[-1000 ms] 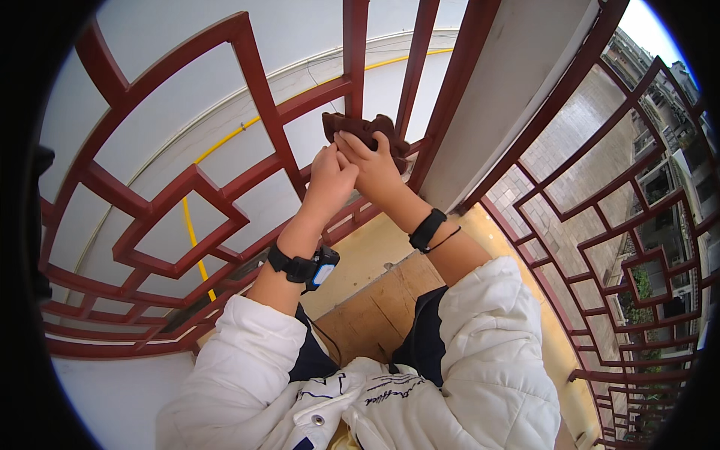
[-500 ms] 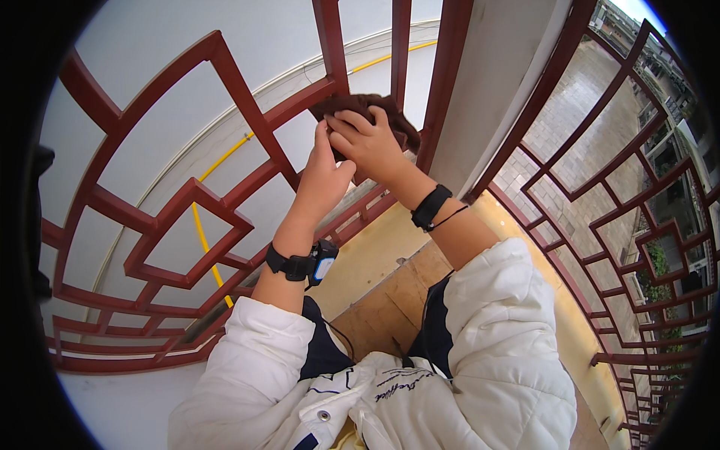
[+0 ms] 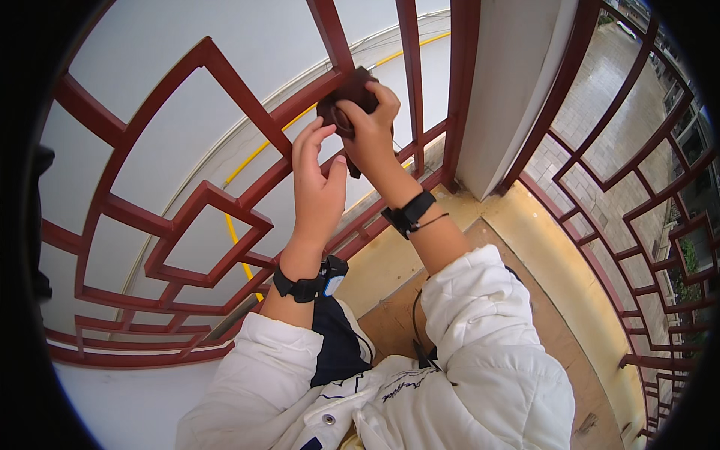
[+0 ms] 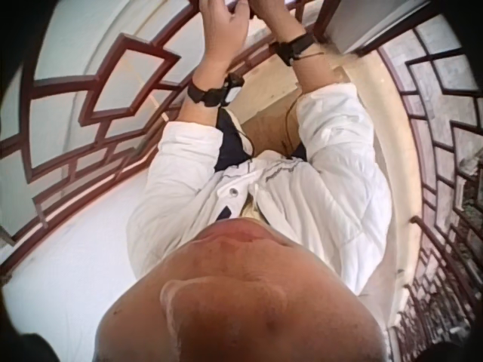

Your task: The person wipes a red metal railing with a dark cloth, moving along the railing and cleaning different sections. The person uses both hands to hold and maneuver the cloth while cleaning the railing surfaces.

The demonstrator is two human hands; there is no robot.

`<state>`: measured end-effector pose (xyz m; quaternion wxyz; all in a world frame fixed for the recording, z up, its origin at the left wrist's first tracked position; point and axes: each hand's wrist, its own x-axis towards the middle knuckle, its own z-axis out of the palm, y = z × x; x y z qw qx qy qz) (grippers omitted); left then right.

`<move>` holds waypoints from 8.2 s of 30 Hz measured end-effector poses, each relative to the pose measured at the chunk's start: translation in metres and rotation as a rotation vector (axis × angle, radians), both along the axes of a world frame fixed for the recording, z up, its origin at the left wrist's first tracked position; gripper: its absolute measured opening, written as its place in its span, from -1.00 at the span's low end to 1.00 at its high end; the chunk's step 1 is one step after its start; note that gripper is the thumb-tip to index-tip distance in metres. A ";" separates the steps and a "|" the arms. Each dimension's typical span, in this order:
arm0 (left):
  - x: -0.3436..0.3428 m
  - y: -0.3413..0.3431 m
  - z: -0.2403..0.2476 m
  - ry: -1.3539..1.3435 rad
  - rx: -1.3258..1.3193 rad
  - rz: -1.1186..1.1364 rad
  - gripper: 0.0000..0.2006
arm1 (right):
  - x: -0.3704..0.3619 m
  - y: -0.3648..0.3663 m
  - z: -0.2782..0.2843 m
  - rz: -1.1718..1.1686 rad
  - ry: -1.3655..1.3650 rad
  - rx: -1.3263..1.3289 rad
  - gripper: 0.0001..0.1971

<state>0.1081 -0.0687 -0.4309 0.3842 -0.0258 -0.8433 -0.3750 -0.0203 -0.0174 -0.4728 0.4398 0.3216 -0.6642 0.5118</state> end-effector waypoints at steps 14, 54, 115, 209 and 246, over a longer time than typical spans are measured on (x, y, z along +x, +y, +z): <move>0.020 -0.024 0.007 0.094 -0.039 0.125 -0.84 | 0.067 0.025 -0.067 0.065 -0.173 -0.181 -0.69; 0.046 -0.029 -0.014 -1.034 -0.291 0.294 -0.53 | 0.090 -0.016 -0.190 0.343 -0.867 -0.498 -0.69; -0.056 0.018 0.122 0.270 -0.187 0.242 -0.73 | -0.009 0.083 0.102 1.350 -0.824 -0.876 -0.59; -0.099 0.092 -0.149 -0.061 0.219 0.076 -0.54 | -0.069 0.107 -0.027 0.082 -0.802 0.527 -0.69; -0.207 0.080 0.113 0.312 0.177 0.066 -0.65 | -0.097 0.101 0.168 0.164 -0.372 -0.056 -0.73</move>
